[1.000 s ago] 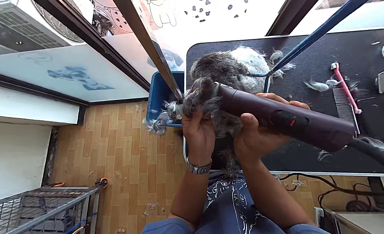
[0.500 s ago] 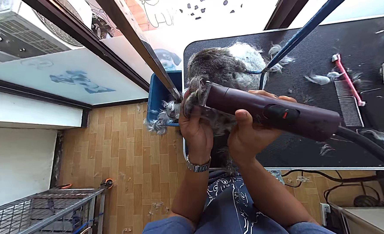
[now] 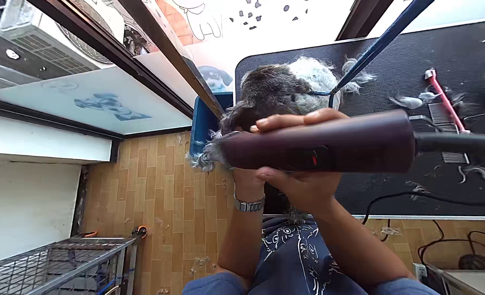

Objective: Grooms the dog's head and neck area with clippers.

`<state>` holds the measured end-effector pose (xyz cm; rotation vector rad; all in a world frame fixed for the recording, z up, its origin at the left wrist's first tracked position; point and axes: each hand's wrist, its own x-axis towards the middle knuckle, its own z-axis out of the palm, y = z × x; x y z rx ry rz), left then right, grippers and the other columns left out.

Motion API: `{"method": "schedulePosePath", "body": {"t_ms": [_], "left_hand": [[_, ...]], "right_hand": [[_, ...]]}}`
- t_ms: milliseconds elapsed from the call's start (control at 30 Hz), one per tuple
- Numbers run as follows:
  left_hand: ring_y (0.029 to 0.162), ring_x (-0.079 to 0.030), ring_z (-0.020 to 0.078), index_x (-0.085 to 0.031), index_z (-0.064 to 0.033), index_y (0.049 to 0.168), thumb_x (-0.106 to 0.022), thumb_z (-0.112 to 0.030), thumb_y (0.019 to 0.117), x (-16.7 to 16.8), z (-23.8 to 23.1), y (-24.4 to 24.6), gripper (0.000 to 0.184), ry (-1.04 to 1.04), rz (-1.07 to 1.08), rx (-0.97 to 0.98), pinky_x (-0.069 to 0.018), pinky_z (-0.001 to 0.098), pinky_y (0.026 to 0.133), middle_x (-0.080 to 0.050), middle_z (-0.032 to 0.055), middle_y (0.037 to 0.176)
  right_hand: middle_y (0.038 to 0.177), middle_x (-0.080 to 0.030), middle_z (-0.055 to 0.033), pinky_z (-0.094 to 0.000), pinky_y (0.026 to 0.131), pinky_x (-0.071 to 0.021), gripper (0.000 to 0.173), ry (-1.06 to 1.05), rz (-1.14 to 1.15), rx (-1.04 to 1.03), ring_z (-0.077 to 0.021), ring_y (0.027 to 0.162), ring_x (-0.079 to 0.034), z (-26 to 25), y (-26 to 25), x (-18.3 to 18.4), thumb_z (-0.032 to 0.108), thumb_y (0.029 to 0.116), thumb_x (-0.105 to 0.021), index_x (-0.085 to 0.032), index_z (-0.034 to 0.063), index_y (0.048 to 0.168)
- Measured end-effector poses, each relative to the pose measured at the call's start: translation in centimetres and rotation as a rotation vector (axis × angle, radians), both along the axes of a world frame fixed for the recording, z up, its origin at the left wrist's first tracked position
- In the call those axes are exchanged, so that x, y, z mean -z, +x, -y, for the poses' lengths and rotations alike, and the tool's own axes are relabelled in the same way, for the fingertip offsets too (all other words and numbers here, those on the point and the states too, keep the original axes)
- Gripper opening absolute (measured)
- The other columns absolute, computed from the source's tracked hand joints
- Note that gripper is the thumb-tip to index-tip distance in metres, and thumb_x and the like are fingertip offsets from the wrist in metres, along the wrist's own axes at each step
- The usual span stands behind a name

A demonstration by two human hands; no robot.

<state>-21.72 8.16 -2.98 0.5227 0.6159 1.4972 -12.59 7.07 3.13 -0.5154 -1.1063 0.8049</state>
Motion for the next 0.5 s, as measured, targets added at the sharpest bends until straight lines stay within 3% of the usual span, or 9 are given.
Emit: {"method": "schedulePosePath", "body": {"t_ms": [67, 100, 200, 300, 367, 400, 500], "left_hand": [[0.106, -0.066, 0.0097, -0.060, -0.0181, 0.125, -0.047, -0.032, 0.1084, 0.0, -1.5, -0.2, 0.025, 0.009, 0.021, -0.038, -0.0568, 0.0321, 0.093, -0.068, -0.0004, 0.113], [0.108, -0.066, 0.0109, -0.057, -0.0181, 0.129, -0.046, -0.032, 0.1090, -0.3, -2.5, -0.2, 0.026, -0.014, -0.010, -0.071, -0.0567, 0.0338, 0.095, -0.068, 0.0001, 0.116], [0.109, -0.065, 0.0078, -0.051, -0.0211, 0.131, -0.038, -0.031, 0.1113, -1.4, -5.1, 0.2, 0.026, -0.119, -0.098, -0.100, -0.0559, 0.0303, 0.095, -0.066, -0.0039, 0.117], [0.108, -0.065, 0.0158, -0.049, -0.0124, 0.129, -0.034, -0.021, 0.1118, -1.6, -7.4, 0.9, 0.025, -0.154, -0.017, -0.163, -0.0552, 0.0369, 0.095, -0.064, 0.0046, 0.114], [0.109, -0.065, 0.0169, -0.051, -0.0105, 0.127, -0.032, -0.018, 0.1116, -1.5, -7.9, 1.0, 0.025, -0.113, 0.016, -0.154, -0.0545, 0.0374, 0.097, -0.064, 0.0059, 0.115], [0.113, -0.063, 0.0134, -0.050, -0.0137, 0.130, -0.032, -0.021, 0.1119, -1.4, -7.6, 0.7, 0.027, -0.074, -0.012, -0.104, -0.0528, 0.0343, 0.101, -0.064, 0.0022, 0.119], [0.111, -0.064, 0.0114, -0.055, -0.0184, 0.125, -0.038, -0.022, 0.1102, -1.2, -7.3, 0.3, 0.022, -0.049, 0.004, -0.053, -0.0541, 0.0339, 0.099, -0.066, -0.0012, 0.116]], "right_hand": [[0.119, -0.070, -0.0106, -0.0481, 0.099, -0.0584, 0.057, -0.100, -0.061, 0.104, -0.0288, 0.112, -0.069, 1.1, 0.5, 1.0, 0.007, 0.0802, -0.086, -0.050, 0.0111, 0.124], [0.120, -0.070, -0.0109, -0.0474, 0.098, -0.0591, 0.058, -0.167, -0.114, 0.184, -0.0291, 0.113, -0.069, 1.4, 0.7, 1.5, 0.010, 0.0823, -0.085, -0.047, 0.0119, 0.125], [0.131, -0.063, -0.0066, -0.0392, 0.098, -0.0592, 0.067, -0.280, -0.169, 0.298, -0.0231, 0.120, -0.065, 1.3, 1.6, 2.5, 0.002, 0.0846, -0.080, -0.036, 0.0132, 0.134], [0.131, -0.063, -0.0074, -0.0393, 0.099, -0.0595, 0.069, -0.196, -0.079, 0.399, -0.0238, 0.121, -0.065, -0.1, 2.0, 2.6, -0.007, 0.0812, -0.079, -0.037, 0.0105, 0.133], [0.129, -0.063, -0.0074, -0.0409, 0.100, -0.0588, 0.071, -0.100, -0.013, 0.483, -0.0238, 0.121, -0.064, -1.5, 2.0, 2.5, -0.006, 0.0787, -0.082, -0.038, 0.0095, 0.132], [0.129, -0.063, -0.0069, -0.0407, 0.099, -0.0587, 0.070, -0.067, 0.018, 0.518, -0.0228, 0.121, -0.064, -2.1, 2.0, 2.5, -0.004, 0.0780, -0.084, -0.039, 0.0089, 0.131], [0.125, -0.063, -0.0068, -0.0392, 0.097, -0.0595, 0.068, -0.037, 0.094, 0.568, -0.0206, 0.119, -0.064, -3.4, 1.6, 2.4, 0.001, 0.0772, -0.087, -0.043, 0.0063, 0.129]]}}
